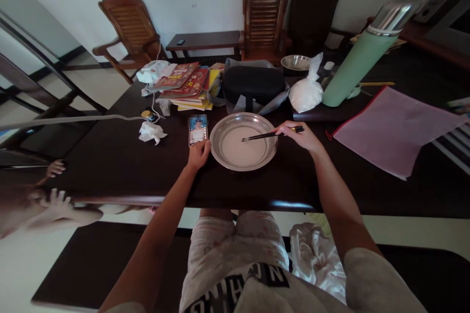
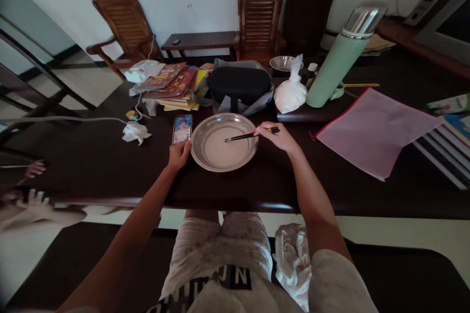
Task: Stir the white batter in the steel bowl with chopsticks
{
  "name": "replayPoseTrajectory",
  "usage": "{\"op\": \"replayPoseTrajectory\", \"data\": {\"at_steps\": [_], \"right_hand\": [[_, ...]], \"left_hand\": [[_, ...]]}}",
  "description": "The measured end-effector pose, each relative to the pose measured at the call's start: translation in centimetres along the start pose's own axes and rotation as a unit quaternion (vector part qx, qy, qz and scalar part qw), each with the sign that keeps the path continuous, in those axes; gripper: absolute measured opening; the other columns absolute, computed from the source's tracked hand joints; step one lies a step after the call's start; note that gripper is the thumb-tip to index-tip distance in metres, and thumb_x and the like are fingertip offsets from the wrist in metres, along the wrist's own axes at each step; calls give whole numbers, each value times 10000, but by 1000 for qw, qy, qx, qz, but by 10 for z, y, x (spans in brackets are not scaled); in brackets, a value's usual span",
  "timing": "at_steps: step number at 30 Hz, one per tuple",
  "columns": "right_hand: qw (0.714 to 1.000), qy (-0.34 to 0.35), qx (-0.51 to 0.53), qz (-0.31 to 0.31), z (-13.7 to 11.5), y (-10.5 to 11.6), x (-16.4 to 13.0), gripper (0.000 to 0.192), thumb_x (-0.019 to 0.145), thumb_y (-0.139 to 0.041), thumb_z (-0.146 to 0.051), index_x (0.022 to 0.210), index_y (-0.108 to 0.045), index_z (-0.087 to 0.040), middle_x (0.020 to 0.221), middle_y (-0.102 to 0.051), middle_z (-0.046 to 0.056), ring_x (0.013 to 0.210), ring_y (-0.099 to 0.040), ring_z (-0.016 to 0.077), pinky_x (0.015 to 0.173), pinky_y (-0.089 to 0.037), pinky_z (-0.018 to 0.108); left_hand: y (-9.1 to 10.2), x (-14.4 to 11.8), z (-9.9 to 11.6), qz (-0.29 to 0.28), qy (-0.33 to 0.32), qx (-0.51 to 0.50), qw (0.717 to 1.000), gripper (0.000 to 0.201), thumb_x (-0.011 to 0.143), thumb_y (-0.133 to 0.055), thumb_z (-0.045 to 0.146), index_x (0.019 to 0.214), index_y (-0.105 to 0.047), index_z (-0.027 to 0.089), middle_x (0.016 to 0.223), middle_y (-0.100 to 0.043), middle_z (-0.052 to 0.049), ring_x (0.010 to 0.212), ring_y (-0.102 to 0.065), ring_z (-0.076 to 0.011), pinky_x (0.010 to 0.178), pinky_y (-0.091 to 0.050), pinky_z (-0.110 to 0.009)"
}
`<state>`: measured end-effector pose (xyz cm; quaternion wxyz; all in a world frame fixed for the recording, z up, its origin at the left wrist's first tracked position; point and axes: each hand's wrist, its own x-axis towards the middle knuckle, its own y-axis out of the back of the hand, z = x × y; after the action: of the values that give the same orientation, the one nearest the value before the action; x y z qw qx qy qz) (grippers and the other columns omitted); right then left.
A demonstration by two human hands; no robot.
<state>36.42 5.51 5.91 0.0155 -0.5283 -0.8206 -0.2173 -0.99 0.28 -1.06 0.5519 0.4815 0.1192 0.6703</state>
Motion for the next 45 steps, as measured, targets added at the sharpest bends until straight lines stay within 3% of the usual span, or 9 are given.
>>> {"op": "replayPoseTrajectory", "data": {"at_steps": [3,6,10,16,22,29,36,42,45], "right_hand": [[999,-12,4,46,-1,7,-2,412,876,-610,-590,696,-736,-242,837,-792,49,851,-719,223,710,-481,331],[1000,-26,16,1,-4,5,-3,435,866,-610,-609,687,-736,-233,803,-789,54,828,-718,221,659,-471,314],[998,-18,18,-57,-2,-5,0,354,866,-635,-568,798,-764,-246,956,-798,42,911,-701,212,721,-495,309],[999,-26,4,24,1,4,-1,388,879,-612,-577,745,-749,-240,903,-797,49,897,-705,220,706,-486,312],[999,-24,10,-40,-2,-3,-1,382,860,-627,-587,774,-763,-241,909,-795,49,902,-704,228,707,-499,321],[999,-32,4,32,-2,7,-2,412,860,-618,-604,722,-745,-238,858,-792,58,885,-714,234,704,-488,323],[998,-24,13,-55,-2,-5,-1,364,859,-634,-575,798,-767,-241,956,-793,47,931,-702,230,744,-506,328],[999,-27,0,17,1,3,-1,359,880,-613,-563,777,-764,-255,966,-794,35,915,-696,217,745,-502,322],[999,-34,11,11,-4,1,-3,393,869,-612,-590,740,-756,-248,901,-795,43,918,-706,228,727,-505,322]], "left_hand": [[0,0,0,-1,-1,4,1000,435,953,-355,429,581,-367,203,500,-408,8,492,-394,-116,536,-296,-279],[0,0,1,-4,1,6,1000,427,950,-353,428,587,-370,202,502,-407,10,491,-391,-114,530,-290,-276],[1,0,1,-5,5,4,1000,431,953,-346,437,593,-371,202,506,-407,10,491,-388,-112,522,-281,-276],[1,0,2,-14,7,-6,1000,437,957,-343,444,593,-363,204,504,-403,11,490,-386,-112,524,-288,-274],[0,0,0,-11,4,-6,1000,424,955,-355,419,591,-370,202,506,-408,11,494,-396,-112,525,-287,-275],[0,0,0,-9,3,-7,1000,419,950,-356,421,592,-364,204,502,-399,15,484,-381,-110,512,-279,-276],[0,0,2,-13,7,3,1000,436,951,-345,438,585,-362,204,504,-411,10,498,-390,-115,522,-294,-277],[2,0,4,-12,11,-2,1000,444,955,-339,449,589,-391,201,512,-414,7,505,-394,-117,527,-297,-277],[2,0,4,-7,15,-8,1000,452,954,-353,462,585,-382,202,506,-400,11,505,-384,-117,527,-293,-279]]}}
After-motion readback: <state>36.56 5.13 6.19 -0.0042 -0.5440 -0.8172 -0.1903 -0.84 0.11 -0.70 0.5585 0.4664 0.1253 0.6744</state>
